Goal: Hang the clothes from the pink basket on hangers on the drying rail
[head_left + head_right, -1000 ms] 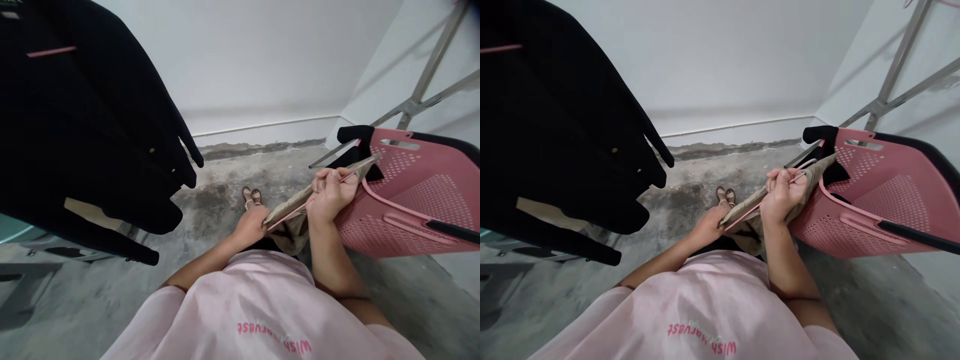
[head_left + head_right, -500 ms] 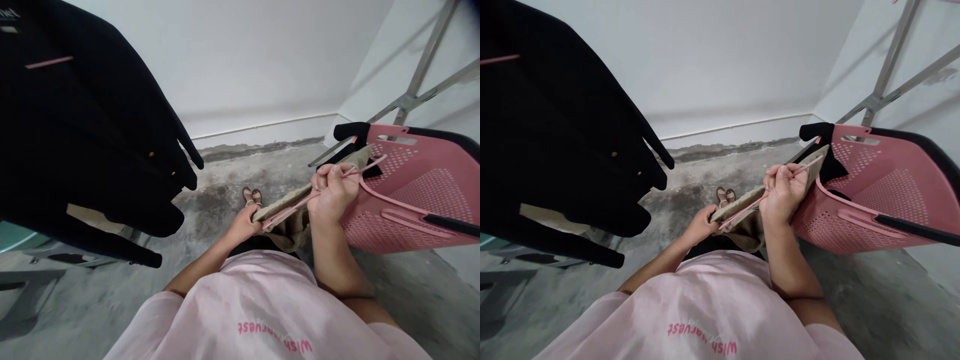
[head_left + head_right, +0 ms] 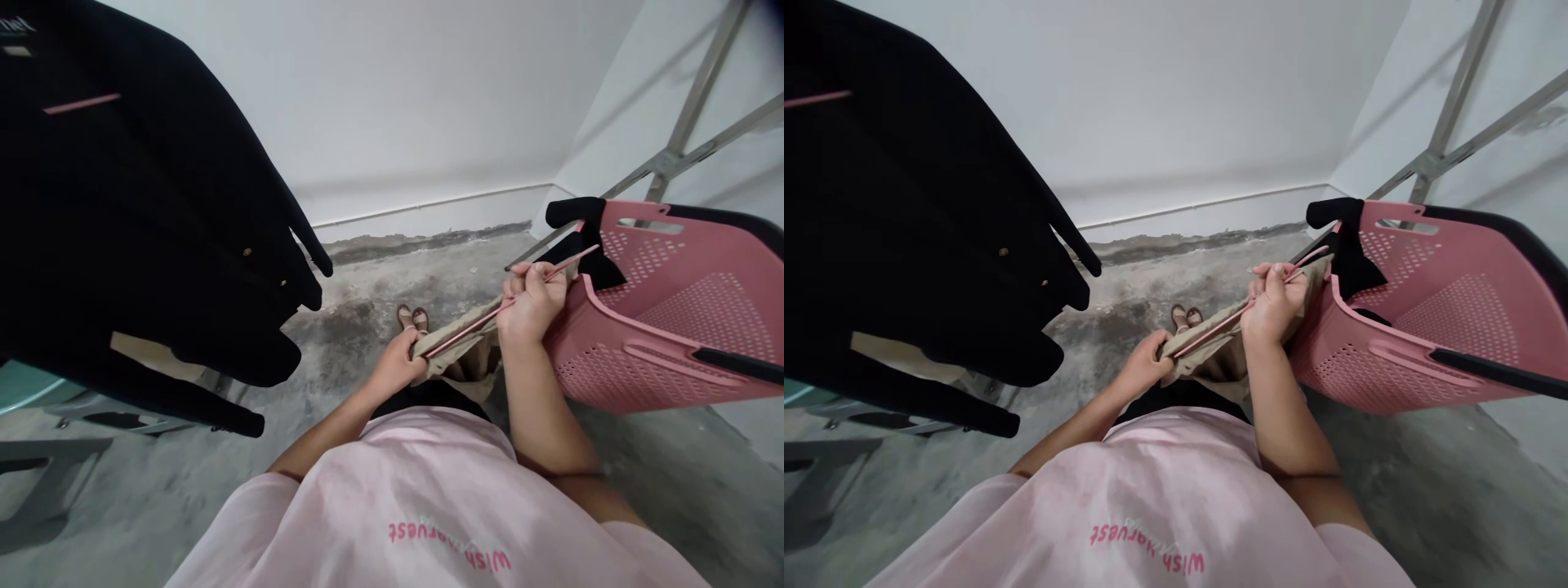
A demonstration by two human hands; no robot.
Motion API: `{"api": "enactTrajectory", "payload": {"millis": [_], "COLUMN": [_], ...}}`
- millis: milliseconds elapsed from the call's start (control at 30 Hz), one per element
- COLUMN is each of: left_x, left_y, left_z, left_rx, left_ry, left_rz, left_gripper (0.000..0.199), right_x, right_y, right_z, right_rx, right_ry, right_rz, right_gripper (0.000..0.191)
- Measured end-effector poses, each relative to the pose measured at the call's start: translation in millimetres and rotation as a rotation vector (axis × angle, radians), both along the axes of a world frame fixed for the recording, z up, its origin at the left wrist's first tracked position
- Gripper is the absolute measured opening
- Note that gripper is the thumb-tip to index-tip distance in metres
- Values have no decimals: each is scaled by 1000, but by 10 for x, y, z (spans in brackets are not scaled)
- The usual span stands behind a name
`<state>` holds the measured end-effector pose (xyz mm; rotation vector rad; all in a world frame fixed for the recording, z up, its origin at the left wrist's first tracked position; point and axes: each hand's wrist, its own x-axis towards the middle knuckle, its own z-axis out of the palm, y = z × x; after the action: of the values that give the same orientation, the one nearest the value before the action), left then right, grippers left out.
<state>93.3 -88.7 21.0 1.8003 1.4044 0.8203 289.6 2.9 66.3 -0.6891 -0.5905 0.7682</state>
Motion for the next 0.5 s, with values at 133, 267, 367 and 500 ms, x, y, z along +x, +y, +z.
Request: {"api": "enactTrajectory", "payload": {"millis": [133, 267, 367, 500], "left_x": [-22, -72, -109, -176], "left_y": [-122, -279, -338, -269], "left_z": [122, 325, 457, 400], "left_rx": [41, 134, 210, 330], "left_ry": [-141, -206, -220, -199], "left_rz": [58, -151, -536, -229], "left_gripper": [15, 10, 28, 16], "right_x": [-145, -349, -392, -294], "right_y": [-6, -100, -171, -195], "right_z": [-66, -92, 2, 169], "right_rx": [18, 64, 66, 8], "right_ry": [-47, -123, -155, -98], "right_rz": [-36, 44, 95, 39], "right_gripper": [28, 32, 33, 33]}}
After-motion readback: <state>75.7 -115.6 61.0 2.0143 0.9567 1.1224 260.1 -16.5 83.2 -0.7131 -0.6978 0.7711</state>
